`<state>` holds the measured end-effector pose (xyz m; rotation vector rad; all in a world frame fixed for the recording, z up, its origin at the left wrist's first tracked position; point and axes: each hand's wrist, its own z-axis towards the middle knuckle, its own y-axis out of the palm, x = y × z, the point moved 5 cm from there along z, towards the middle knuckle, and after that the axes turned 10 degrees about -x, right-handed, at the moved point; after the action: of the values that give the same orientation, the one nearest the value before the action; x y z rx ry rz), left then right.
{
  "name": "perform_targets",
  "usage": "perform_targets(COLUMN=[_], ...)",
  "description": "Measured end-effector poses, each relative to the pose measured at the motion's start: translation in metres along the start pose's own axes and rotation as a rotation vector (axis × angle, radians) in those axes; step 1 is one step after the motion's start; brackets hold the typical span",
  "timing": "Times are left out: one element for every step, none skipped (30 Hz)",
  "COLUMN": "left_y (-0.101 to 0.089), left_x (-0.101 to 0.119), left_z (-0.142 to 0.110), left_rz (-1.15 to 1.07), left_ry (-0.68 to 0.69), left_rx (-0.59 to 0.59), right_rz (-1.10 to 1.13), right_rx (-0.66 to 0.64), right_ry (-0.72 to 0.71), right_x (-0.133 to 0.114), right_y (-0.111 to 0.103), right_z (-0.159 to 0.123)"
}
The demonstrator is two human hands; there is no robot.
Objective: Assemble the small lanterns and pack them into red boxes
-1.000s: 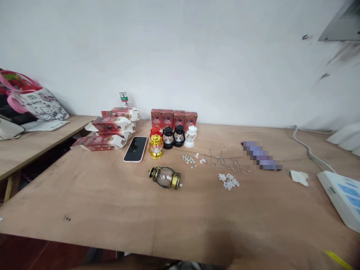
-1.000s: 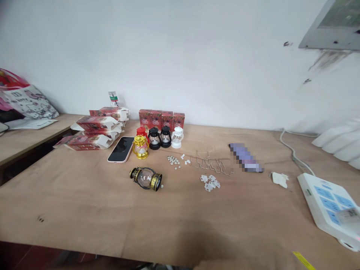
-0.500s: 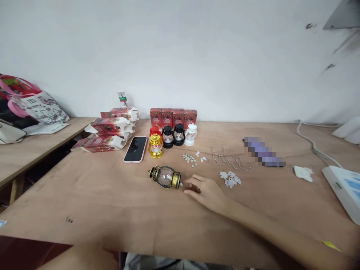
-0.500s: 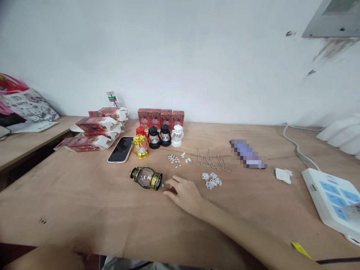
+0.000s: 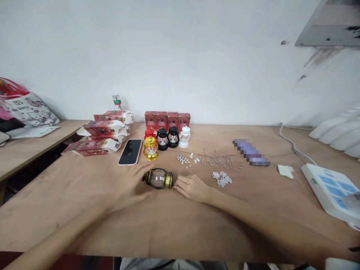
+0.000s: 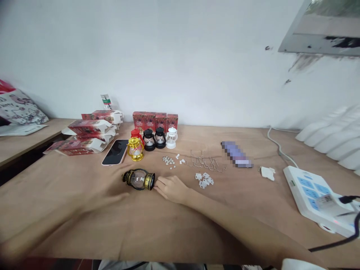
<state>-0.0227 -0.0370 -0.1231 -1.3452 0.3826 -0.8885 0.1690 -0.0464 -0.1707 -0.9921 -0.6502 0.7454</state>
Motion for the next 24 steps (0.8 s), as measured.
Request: perform_targets(left_y=[0.009,0.020,0.029,0.038,0.044,0.048,0.050,0.050,0.049,0.047,0.045,0.043,0.042,0.041,0.041,0.041,0.041,0.041,0.040,0.040,0.039,0.039,0.039,0.038], left_x=[0.004,0.008,0.010,0.011,0.010,0.008,0.007,0.007,0.007,0.007,0.008,0.010,0.011,0.012,0.013,0.014,0.014,0.013,0.013,0.013,0.012,0.012,0.011,0.011], left_z=[0.007,0.014,0.021,0.027,0.034,0.042,0.049,0.055,0.061,0.066,0.070,0.072,0.074,0.075,0.075,0.074,0.073,0.072,0.071,0.070,0.069,0.068,0.068,0.068], left_rz=[0.008,0.022,0.051,0.064,0.062,0.045,0.015,-0.027,-0.083,-0.145,-0.209,-0.268,-0.316,-0.347,-0.366,-0.378,-0.388,-0.396,-0.401,-0.403,-0.400,-0.390,-0.376,-0.361], left_ry=[0.014,0.017,0.012,-0.018,-0.049,-0.064,-0.060,-0.033,0.005,0.050,0.096,0.136,0.169,0.198,0.217,0.232,0.249,0.267,0.284,0.295,0.299,0.294,0.280,0.266], left_rx=[-0.014,-0.019,-0.013,0.006,0.033,0.057,0.084,0.113,0.146,0.180,0.207,0.226,0.238,0.240,0.236,0.230,0.225,0.219,0.210,0.201,0.195,0.189,0.185,0.183], right_rz=[-0.009,-0.004,0.011,0.031,0.049,0.064,0.079,0.097,0.118,0.138,0.153,0.160,0.157,0.144,0.122,0.097,0.073,0.056,0.048,0.050,0.062,0.079,0.097,0.115], right_rx=[0.010,0.019,0.032,0.057,0.096,0.148,0.204,0.261,0.314,0.358,0.396,0.429,0.460,0.489,0.516,0.537,0.554,0.562,0.565,0.559,0.547,0.532,0.517,0.501], right_ry=[-0.001,0.011,0.032,0.056,0.080,0.102,0.124,0.146,0.166,0.185,0.199,0.206,0.206,0.199,0.189,0.175,0.157,0.139,0.124,0.115,0.113,0.115,0.119,0.125], right_x=[0.000,0.001,0.003,0.005,0.007,0.009,0.011,0.014,0.016,0.017,0.018,0.018,0.018,0.016,0.014,0.012,0.010,0.008,0.007,0.007,0.008,0.009,0.010,0.011], right_y=[0.001,0.001,0.001,0.001,-0.001,-0.003,-0.005,-0.008,-0.010,-0.013,-0.015,-0.018,-0.021,-0.024,-0.027,-0.030,-0.033,-0.034,-0.035,-0.035,-0.034,-0.033,-0.031,-0.028], right_z=[0.001,0.003,0.005,0.007,0.008,0.009,0.010,0.010,0.009,0.008,0.006,0.005,0.003,0.001,0.000,-0.001,-0.002,-0.002,-0.002,-0.002,-0.003,-0.003,-0.003,-0.003])
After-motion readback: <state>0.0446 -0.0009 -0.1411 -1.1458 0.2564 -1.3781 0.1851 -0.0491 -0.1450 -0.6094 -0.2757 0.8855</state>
